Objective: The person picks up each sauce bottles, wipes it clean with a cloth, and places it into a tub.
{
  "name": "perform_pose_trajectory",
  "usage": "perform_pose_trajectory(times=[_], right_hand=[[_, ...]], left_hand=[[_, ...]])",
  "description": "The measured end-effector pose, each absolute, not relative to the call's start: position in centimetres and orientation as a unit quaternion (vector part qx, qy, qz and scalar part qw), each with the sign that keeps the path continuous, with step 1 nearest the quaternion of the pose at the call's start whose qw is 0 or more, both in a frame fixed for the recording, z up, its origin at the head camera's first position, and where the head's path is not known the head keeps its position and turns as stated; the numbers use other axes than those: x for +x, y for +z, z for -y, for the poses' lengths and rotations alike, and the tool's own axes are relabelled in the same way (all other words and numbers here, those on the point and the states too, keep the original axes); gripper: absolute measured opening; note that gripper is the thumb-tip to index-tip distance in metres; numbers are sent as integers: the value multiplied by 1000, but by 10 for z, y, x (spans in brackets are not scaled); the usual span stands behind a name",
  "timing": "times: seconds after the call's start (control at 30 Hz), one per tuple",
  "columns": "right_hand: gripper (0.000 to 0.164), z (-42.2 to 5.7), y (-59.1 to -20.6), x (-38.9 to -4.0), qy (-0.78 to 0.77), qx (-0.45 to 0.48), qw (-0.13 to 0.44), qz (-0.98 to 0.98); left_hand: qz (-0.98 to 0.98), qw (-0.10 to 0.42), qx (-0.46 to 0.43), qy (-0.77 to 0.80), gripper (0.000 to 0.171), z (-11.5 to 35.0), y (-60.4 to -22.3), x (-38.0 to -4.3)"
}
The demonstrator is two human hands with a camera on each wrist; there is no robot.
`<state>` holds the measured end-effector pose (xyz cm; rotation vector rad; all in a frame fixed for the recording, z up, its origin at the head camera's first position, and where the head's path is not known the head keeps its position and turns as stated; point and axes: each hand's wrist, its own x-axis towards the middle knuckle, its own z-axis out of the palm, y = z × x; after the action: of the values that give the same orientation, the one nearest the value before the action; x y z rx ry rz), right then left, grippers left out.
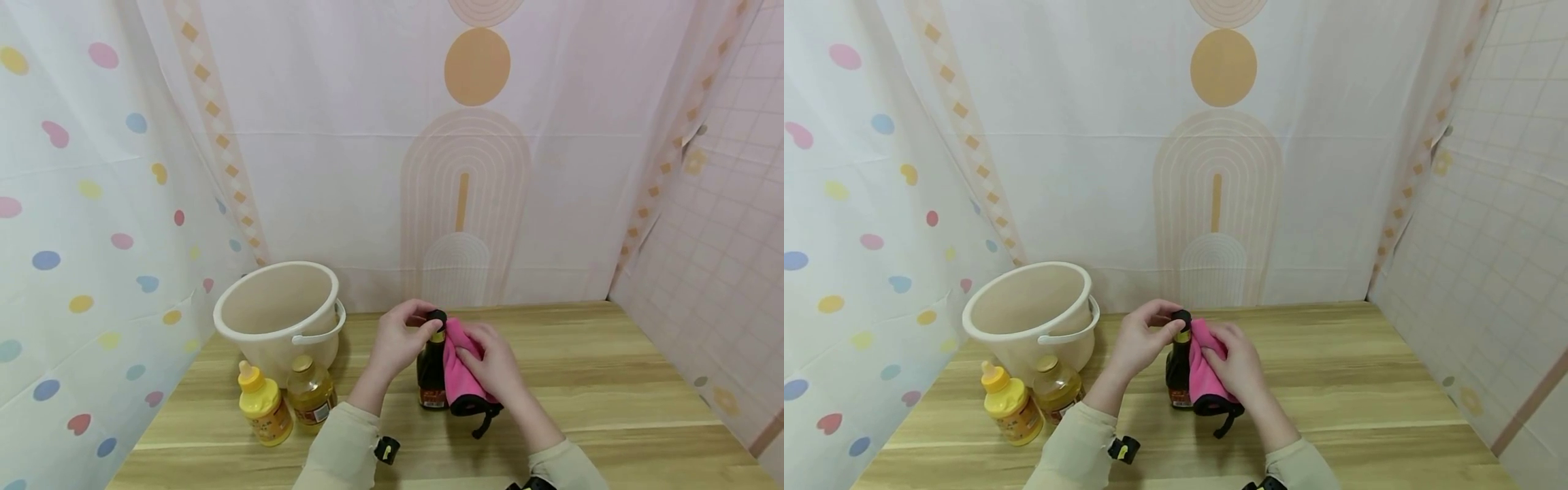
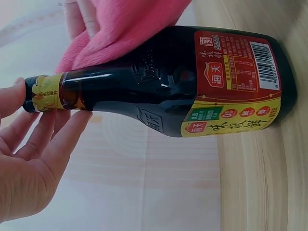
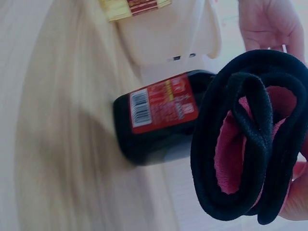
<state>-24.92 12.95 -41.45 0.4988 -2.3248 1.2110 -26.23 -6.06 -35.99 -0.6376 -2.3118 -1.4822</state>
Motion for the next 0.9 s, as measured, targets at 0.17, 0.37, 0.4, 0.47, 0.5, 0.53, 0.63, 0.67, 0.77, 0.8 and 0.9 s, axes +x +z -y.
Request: perform_pose_trajectory(times=[0.17,0.37,0.4,0.47,0.5,0.53,0.63,0.67,0.77,0.8,0.9], right_hand=[[28,-131,-421,-250,426,179,219,859],[23,-136,-428,-253,416,166,194,873],[23,-136,-429,-253,412,160,188,877],[24,-138,-431,-252,405,149,177,885],[25,-138,-432,-252,399,144,172,889],[25,-139,-433,-252,391,138,168,894],[25,-140,-438,-251,371,130,156,906],[24,-140,-439,-251,365,128,153,910],[23,-141,-444,-252,348,127,143,918],[22,-141,-446,-252,342,127,138,921],[19,-140,-448,-253,321,129,125,930]], left_hand=[[812,160,-221,-515,17,61,-360,-262],[815,164,-222,-509,17,60,-361,-263],[815,164,-223,-509,17,60,-361,-263],[813,164,-225,-511,17,60,-362,-264],[813,165,-225,-512,17,60,-362,-264],[812,165,-225,-512,17,60,-362,-264],[809,167,-227,-516,17,59,-362,-264],[808,166,-227,-518,16,59,-362,-264],[806,167,-228,-520,16,59,-361,-264],[805,168,-229,-520,16,59,-361,-264],[806,169,-229,-519,16,59,-362,-264]])
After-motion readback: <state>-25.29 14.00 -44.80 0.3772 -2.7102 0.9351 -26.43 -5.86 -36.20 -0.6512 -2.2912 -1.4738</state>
